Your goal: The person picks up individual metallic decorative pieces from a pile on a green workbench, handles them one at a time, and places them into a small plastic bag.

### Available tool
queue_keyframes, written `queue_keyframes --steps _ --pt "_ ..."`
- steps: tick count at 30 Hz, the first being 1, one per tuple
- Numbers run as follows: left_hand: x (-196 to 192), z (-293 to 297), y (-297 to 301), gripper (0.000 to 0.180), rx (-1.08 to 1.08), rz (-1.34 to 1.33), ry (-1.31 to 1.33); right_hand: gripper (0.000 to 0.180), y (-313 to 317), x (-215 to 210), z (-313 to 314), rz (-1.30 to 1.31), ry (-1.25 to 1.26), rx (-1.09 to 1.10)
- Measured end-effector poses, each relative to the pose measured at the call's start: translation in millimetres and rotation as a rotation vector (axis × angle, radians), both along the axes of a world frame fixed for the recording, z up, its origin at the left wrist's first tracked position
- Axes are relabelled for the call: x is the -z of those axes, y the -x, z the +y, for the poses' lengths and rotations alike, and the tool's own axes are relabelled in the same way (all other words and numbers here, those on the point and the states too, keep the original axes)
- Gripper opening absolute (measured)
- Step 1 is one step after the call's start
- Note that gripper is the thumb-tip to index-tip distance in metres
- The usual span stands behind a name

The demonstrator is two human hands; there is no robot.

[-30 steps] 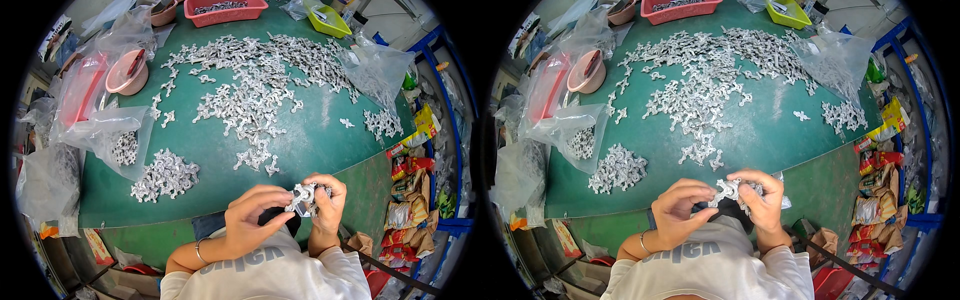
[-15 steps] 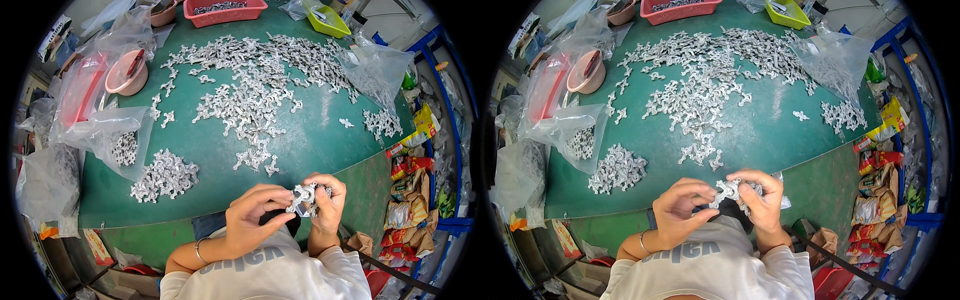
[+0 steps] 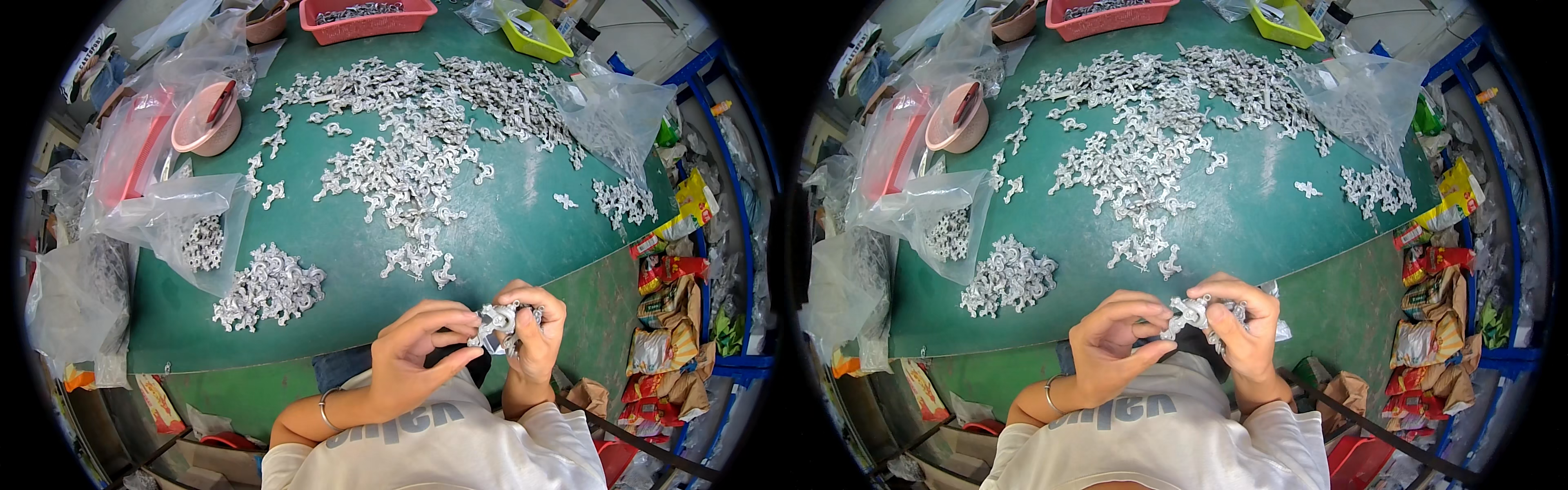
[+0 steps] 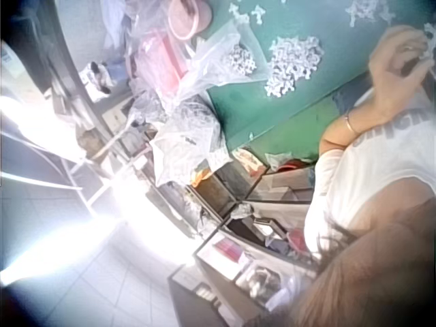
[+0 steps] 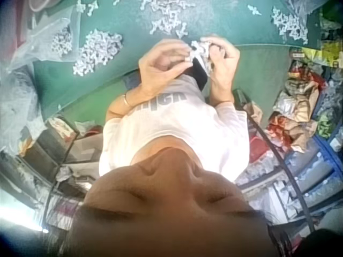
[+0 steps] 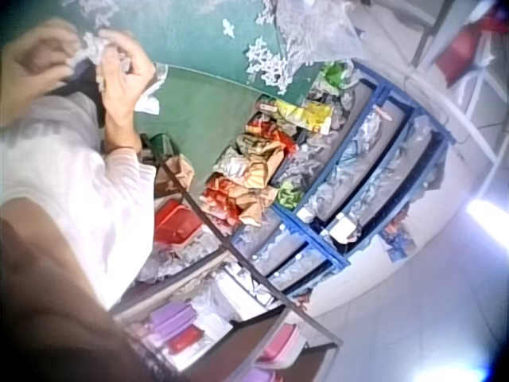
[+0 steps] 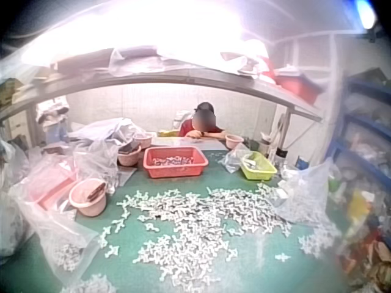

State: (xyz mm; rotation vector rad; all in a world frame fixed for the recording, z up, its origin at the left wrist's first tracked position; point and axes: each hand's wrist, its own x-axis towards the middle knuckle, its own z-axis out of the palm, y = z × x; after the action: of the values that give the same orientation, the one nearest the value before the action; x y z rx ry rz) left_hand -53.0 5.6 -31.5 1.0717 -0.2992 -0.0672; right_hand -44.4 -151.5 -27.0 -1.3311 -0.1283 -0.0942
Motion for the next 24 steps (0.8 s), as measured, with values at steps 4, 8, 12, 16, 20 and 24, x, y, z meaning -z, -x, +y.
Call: queue_keyframes --steps 4,8,12,16,20,24 --pt "0.6 -0.6 0.0 0.041 0.008 0.013 0.009 0.028 0.0 0.8 -0.1 0.008 0.006 0.002" --pt "0.3 -0.4 0.1 0.04 0.018 0.018 0.021 0.027 0.0 1.8 0.4 0.019 0.017 0.01" --pt "0.3 0.6 0.7 0.04 0.036 0.029 0.033 0.026 -0.1 0.3 1.9 0.039 0.03 0.019" --pt "1.6 0.1 0.9 0.04 0.024 0.02 0.035 0.026 0.2 -1.4 3.8 0.062 0.013 0.023" --pt "1.5 0.2 0.9 0.04 0.024 0.022 0.042 0.026 0.4 -0.7 3.9 0.08 0.012 0.031" --pt "2.6 0.9 0.9 0.041 0.027 0.015 0.055 0.027 1.3 2.2 2.3 0.112 -0.03 0.012"
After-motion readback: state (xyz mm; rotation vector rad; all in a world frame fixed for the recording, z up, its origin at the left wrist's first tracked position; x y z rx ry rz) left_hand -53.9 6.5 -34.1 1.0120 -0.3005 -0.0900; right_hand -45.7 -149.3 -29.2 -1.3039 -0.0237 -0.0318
